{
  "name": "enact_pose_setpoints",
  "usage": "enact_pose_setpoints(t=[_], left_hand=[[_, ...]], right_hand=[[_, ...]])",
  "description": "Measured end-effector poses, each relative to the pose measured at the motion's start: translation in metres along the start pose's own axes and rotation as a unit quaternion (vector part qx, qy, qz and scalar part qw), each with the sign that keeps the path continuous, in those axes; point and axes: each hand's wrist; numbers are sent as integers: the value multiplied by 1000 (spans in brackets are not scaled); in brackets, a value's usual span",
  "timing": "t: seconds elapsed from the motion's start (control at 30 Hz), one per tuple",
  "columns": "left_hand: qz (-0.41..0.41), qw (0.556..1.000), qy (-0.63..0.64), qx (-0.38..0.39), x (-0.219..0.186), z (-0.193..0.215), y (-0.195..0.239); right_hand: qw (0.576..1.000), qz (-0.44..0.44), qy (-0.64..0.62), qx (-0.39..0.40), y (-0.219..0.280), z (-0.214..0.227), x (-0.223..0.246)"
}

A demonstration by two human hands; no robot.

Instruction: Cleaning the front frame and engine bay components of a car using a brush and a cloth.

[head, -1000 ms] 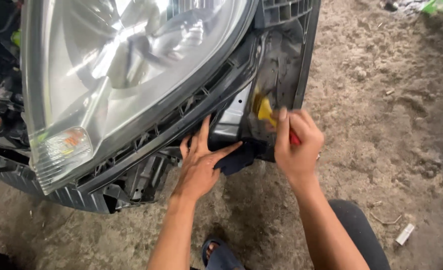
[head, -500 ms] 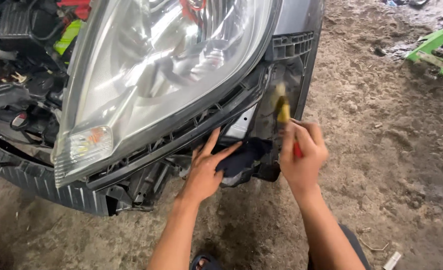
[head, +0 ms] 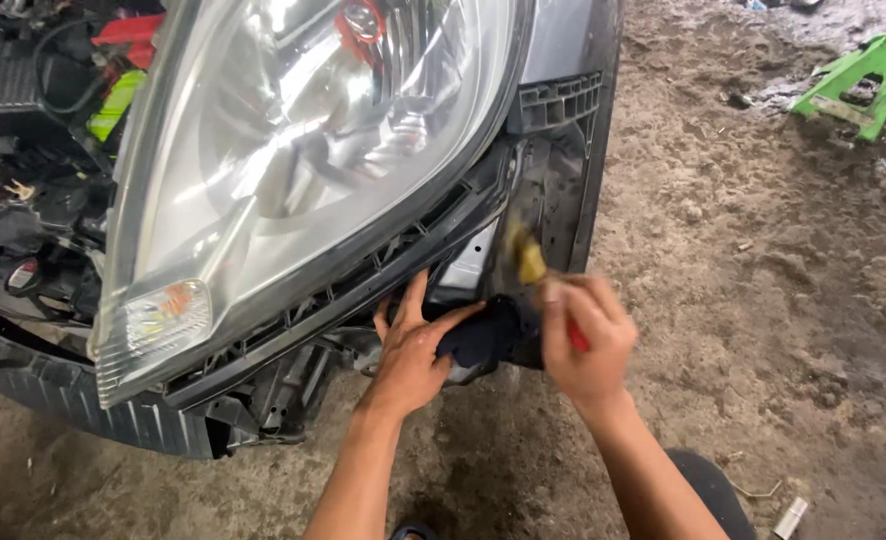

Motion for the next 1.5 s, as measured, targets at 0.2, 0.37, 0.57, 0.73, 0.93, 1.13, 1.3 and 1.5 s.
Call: enact_pose_setpoints(t=[0.2, 0.37, 0.57, 0.73, 0.93, 1.13, 1.3, 1.5], left_hand=[[5, 1000, -6, -9, -6, 2, 2], [-4, 1000, -12, -25, 15, -15, -5], [8, 1000, -1, 4, 18, -13, -10], [-1, 1000, 0, -16, 11, -10, -4], [2, 999, -3, -42, 29, -27, -11], [-31, 997, 6, -76, 24, -23, -4], [-13, 998, 30, -54, 29, -29, -10], [29, 998, 59, -16, 44, -47, 0]], right_hand=[[999, -19, -28, 36, -28, 9, 21], [1000, 6, -9, -24, -32, 7, 13], [1000, -14, -12, -17, -28, 13, 21], [998, -50, -44, -3, -27, 2, 15], [999, -27, -19, -12, -15, 3, 13], [997, 56, -8, 44, 7, 2, -2], [990, 30, -3, 135, 37, -1, -9], [998, 32, -41, 19, 7, 10, 14]])
Point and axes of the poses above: each hand's wrist, its own y-axis away from the middle knuckle, its own z-axis out of the back of the hand, x = y × z, and after that the axes turned 11 degrees about z, right-handed
